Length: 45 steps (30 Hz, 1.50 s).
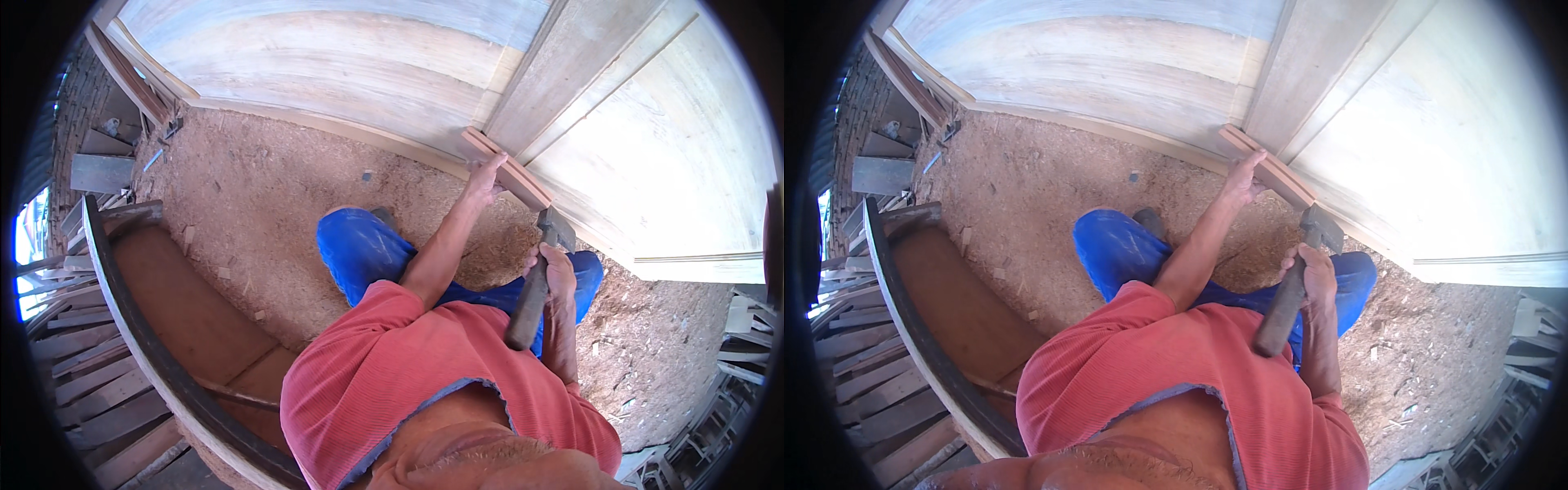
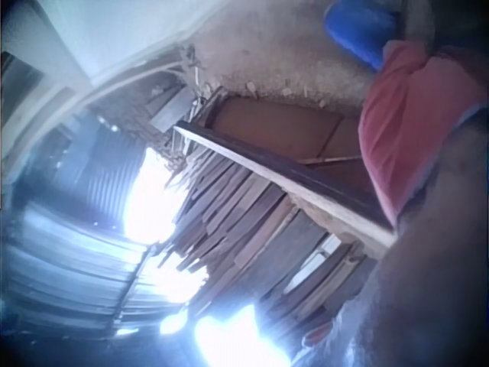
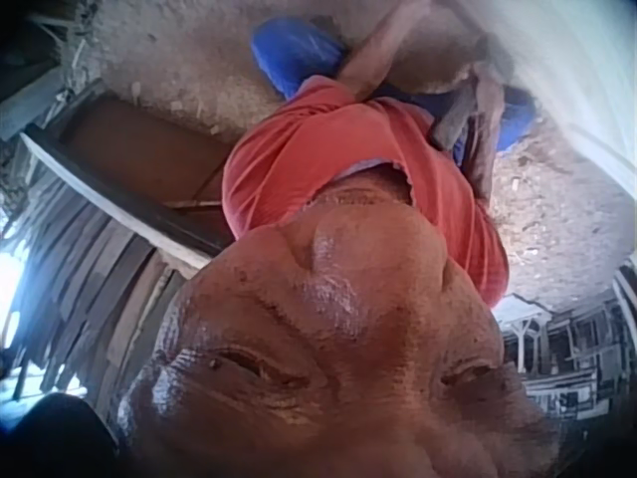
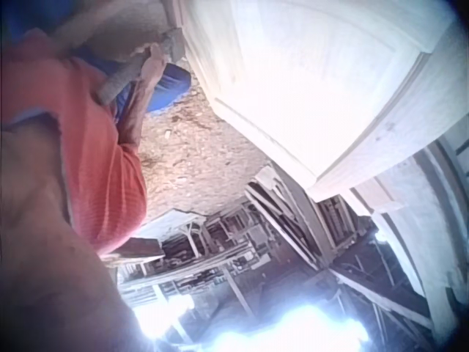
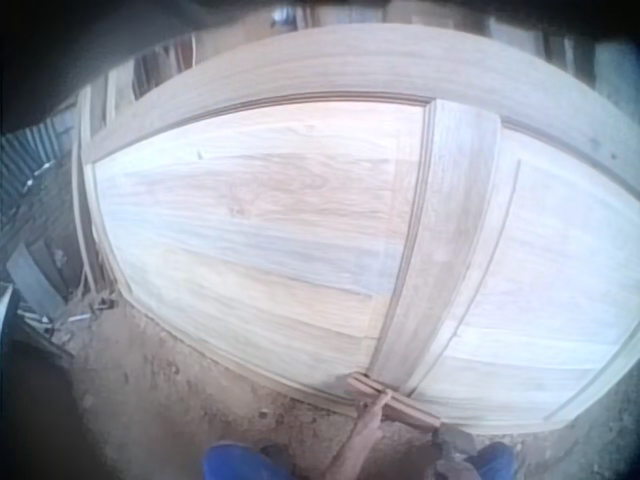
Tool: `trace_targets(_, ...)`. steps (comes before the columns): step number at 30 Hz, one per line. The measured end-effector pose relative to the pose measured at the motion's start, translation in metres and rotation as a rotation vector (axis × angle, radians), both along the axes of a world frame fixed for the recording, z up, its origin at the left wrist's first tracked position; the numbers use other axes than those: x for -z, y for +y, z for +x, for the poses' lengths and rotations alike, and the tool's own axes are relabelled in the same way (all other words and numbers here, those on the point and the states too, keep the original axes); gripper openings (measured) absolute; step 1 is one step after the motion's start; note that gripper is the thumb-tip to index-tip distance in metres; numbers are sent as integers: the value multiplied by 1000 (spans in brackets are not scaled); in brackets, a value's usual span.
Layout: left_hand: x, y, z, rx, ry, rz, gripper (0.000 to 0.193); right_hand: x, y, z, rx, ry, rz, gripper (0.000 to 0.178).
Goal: The person kneels and stands while assembling a large curved wooden panel. They position and tap wooden strips into place using a hammer, then lift and reposition the panel to continue assembly.
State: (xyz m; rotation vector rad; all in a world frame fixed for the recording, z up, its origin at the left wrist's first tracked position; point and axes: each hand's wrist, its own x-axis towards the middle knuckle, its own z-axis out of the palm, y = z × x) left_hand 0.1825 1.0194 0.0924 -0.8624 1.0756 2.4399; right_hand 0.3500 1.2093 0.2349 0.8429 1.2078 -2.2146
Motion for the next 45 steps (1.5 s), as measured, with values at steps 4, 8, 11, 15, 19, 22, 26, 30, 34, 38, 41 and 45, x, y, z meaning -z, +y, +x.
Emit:
trace_targets(4, -12, 0, 3, -14, 1, -20, 37, -2, 12, 2, 104, -72, -91, 21)
trace_targets(8, -19, -2, 4, 4, 3, -52, 40, -7, 30, 6, 247, -155, -87, 23)
trace_targets(11, -20, -2, 5, -12, -15, -53, 42, -4, 33, 5, 451, -169, 147, 23)
trace_targets(15, -16, 0, 5, -25, -24, -50, 44, 8, 20, 0, 86, 31, 346, 24)
trace_targets(19, -11, -1, 3, -20, -11, 18, 44, 12, 12, -4, -29, 35, 12, 24)
trace_targets(22, -9, -1, 2, 8, -2, -39, 44, 8, 18, -3, 115, -69, 16, 22)
trace_targets(26, -6, -1, 1, 11, -24, -60, 43, 1, 31, 0, 307, -90, 22, 20)
trace_targets(30, -1, 0, 1, -8, -14, -27, 43, 5, 27, 0, 389, -43, 199, 22)
trace_targets(34, 2, 2, 0, -6, -12, -48, 44, 15, 12, -2, 57, 42, 273, 20)
trace_targets(38, 6, 2, 0, -32, 43, 17, 45, 16, 12, 0, 17, 17, -23, 21)
trace_targets(41, 10, -1, 0, 38, 20, -8, 55, 8, 27, 2, 151, -36, -73, 20)
trace_targets(45, 12, -6, -1, 93, 34, 56, 76, 0, 42, 4, 433, -130, 89, 21)
